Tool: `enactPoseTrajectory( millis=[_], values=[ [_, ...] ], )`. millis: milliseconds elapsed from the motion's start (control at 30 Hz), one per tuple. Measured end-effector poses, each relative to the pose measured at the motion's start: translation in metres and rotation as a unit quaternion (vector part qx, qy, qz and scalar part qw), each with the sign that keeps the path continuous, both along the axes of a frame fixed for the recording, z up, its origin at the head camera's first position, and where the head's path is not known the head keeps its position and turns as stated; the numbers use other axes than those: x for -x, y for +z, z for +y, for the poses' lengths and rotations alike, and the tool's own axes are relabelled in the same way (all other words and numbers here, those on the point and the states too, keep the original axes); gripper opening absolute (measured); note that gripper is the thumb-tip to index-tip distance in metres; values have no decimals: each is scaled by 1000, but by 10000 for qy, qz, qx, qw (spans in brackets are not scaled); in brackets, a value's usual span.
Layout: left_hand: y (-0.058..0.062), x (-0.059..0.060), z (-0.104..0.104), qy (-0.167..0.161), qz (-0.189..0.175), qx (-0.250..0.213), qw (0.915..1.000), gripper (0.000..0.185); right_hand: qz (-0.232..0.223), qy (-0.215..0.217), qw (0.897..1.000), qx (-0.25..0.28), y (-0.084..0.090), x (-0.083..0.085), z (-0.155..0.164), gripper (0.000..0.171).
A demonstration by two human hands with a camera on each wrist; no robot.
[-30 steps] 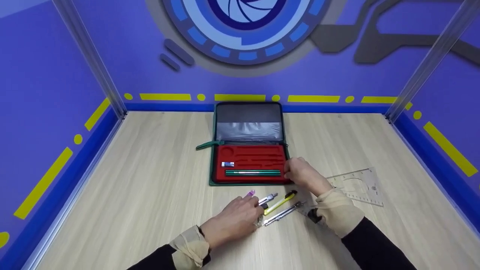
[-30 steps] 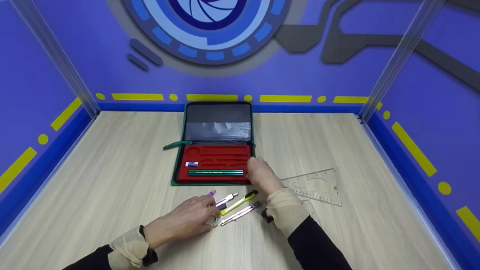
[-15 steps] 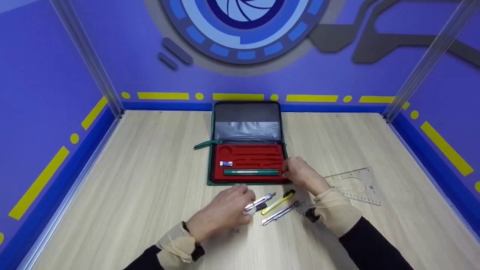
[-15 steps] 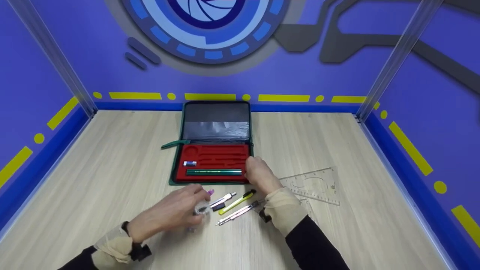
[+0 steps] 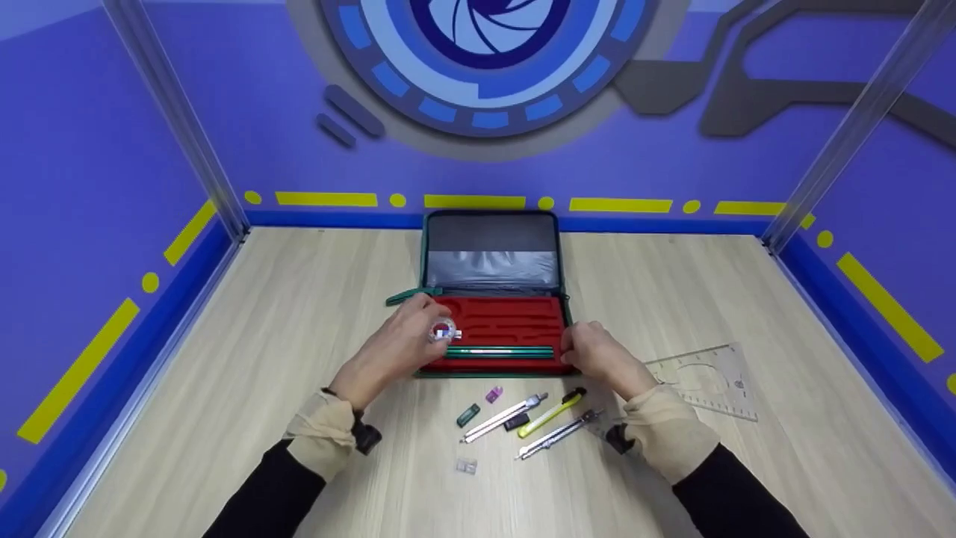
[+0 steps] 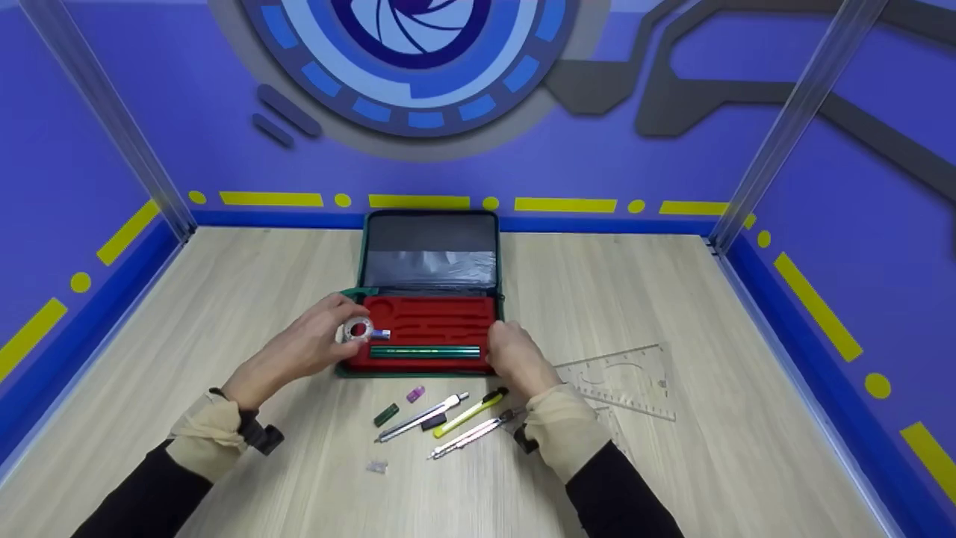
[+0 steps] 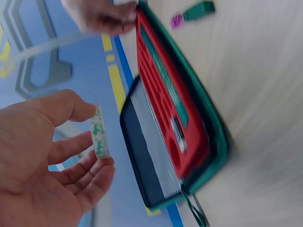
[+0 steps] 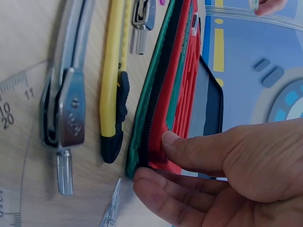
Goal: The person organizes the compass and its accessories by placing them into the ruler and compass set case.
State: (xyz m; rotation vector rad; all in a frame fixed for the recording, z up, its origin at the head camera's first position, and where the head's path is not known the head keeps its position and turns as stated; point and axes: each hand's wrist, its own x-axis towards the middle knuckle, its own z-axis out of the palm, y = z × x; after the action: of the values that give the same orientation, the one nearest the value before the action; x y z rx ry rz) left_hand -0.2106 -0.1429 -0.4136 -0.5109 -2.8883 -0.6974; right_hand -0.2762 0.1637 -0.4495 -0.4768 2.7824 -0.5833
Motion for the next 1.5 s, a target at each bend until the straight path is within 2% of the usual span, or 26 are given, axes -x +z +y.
enactPoseTrajectory(
  millis=[200,333,467,600,867,1167,1400,1500],
  values=[
    [-16,27,-9,485,-112,-87,9987,36,34,130,9999,-55,-1,1,-1,6],
    [-24,48,-8,780,-337,-226,9961,38,31,204,9998,-5,-1,2,-1,5],
    [-34,67,-4,897,-335,-298,9950,40,34,149,9999,-70,-2,2,1,3],
    [-42,79,1,924,-307,-267,9949,40,24,54,9999,-83,-2,2,4,4],
    [-49,83,9,1009,-622,-78,9929,39,87,161,9998,45,-4,1,2,5],
    [-47,91,9,882,-344,-83,9955,34,178,194,9996,59,-1,2,3,8],
    [-51,96,9,1025,-505,87,9934,30,154,174,9997,105,-2,1,2,8],
    [-53,96,10,1107,-446,246,9925,29,170,179,9996,98,-2,1,2,8]
  ],
)
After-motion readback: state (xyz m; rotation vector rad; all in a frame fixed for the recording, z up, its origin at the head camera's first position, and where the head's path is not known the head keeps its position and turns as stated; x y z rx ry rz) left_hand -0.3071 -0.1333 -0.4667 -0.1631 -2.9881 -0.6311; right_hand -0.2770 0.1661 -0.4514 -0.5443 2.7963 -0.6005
